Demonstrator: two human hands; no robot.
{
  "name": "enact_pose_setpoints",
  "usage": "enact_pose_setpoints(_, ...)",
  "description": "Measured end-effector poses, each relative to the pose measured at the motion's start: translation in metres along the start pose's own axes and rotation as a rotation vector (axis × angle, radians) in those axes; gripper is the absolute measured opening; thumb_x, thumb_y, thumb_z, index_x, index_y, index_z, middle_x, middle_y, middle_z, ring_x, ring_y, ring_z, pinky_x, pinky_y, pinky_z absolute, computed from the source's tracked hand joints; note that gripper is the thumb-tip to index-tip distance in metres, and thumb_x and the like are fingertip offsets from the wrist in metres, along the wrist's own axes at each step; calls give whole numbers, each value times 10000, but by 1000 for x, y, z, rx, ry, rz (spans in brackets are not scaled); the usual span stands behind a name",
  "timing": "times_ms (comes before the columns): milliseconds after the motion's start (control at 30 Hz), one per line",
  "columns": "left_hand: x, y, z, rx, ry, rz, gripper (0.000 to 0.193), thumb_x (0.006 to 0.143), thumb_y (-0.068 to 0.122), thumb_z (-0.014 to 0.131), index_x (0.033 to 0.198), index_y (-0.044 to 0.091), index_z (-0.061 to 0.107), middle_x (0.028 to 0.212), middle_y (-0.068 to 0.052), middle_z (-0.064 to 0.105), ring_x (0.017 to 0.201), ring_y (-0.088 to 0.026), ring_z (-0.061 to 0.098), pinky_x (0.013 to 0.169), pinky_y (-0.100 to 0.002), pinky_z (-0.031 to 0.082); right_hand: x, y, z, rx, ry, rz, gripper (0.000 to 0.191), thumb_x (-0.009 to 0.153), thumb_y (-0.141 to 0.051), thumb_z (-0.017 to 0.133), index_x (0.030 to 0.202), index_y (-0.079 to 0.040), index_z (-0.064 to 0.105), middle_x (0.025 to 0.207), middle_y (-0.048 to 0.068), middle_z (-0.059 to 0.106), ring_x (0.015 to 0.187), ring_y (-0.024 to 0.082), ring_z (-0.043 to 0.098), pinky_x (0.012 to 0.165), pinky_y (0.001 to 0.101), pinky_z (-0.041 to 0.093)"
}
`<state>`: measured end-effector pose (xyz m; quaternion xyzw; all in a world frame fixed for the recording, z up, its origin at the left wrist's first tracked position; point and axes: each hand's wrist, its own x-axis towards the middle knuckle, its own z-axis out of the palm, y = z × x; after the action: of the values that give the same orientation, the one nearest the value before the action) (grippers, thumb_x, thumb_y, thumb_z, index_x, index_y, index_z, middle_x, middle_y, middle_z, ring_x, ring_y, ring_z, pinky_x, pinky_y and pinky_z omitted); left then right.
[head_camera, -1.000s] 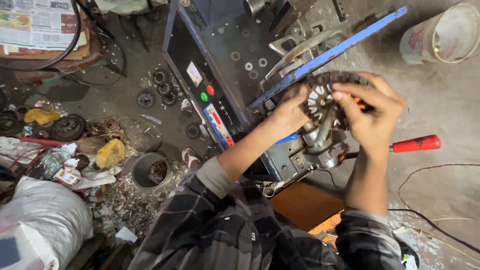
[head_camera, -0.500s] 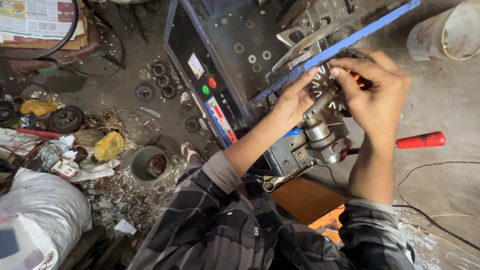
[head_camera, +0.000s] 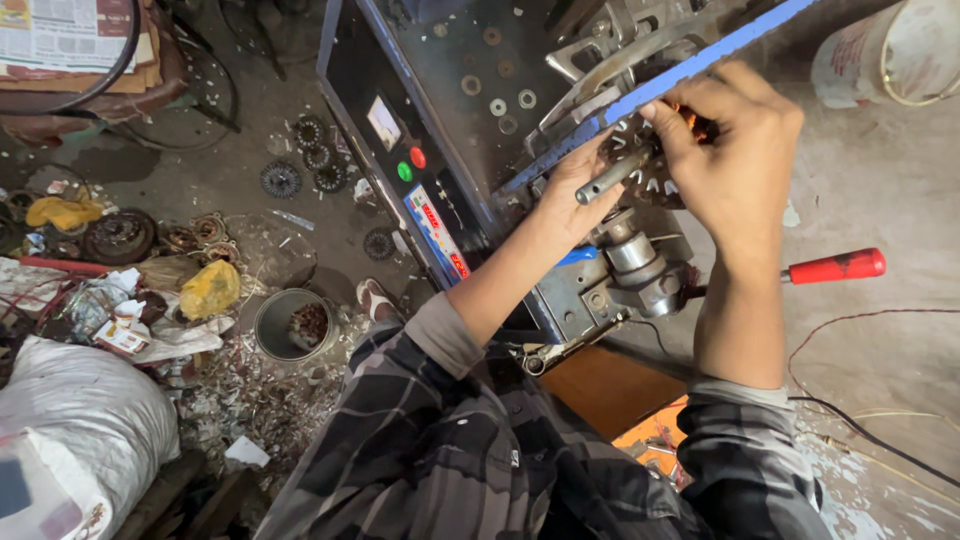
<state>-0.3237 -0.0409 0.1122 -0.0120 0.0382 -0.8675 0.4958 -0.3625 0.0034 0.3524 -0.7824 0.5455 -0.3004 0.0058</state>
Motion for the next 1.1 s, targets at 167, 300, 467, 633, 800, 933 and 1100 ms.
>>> enact_pose_setpoints(167,-6,-1,5,-16,-30,-19,329,977,225,773,1265,120,655,1238,-40,668,1115,-212,642,1016,-396,524,-4,-1,1,-10,-6,-29,173,855,57,825,1014,57,756,948,164,695,771,276,683,693,348,510)
enact_pose_setpoints(300,-30,5,26,-39,-122,-54,368,1046,269,673,1351,71,611,1270,-84,671,1161,-217,650,1041,-396,523,-8,2,1,1,-2,1,229,842,49,829,1062,39,765,954,159,701,773,274,689,696,349,517)
enact_pose_setpoints(467,-125,27,22,602,-21,-152,400,1062,260,545,1379,17,561,1235,-108,699,1115,-197,687,965,-329,557,-10,12,2,-62,-11,-95,222,841,55,820,1055,42,766,990,153,706,853,275,695,773,342,531)
enact_pose_setpoints(633,-198,82,-42,1612,362,457,161,1132,132,638,1251,40,698,1040,-94,660,899,-143,613,851,-324,531,-9,24,5,-80,-72,-94,305,821,68,765,1125,45,768,991,147,694,861,250,678,817,337,515)
enact_pose_setpoints(800,-194,134,-123,1851,589,639,600,957,41,591,1524,-34,409,1542,-226,417,1435,-360,407,1198,-438,328,-11,32,13,-59,-75,-61,260,831,106,722,1088,70,720,996,135,640,873,224,639,805,305,502)
enact_pose_setpoints(933,-187,144,-161,1875,466,590,704,891,17,545,1571,-9,361,1612,-228,375,1523,-397,323,1269,-444,224,-12,35,18,4,-98,-4,215,866,128,704,1076,82,694,1011,128,618,874,203,630,801,285,506)
enact_pose_setpoints(1100,-185,144,-163,1961,600,557,761,824,-28,517,1574,48,417,1599,-193,429,1469,-383,380,1250,-438,275,-11,35,19,-8,-82,-15,278,829,127,718,1103,76,733,1019,138,644,880,222,646,782,290,493)
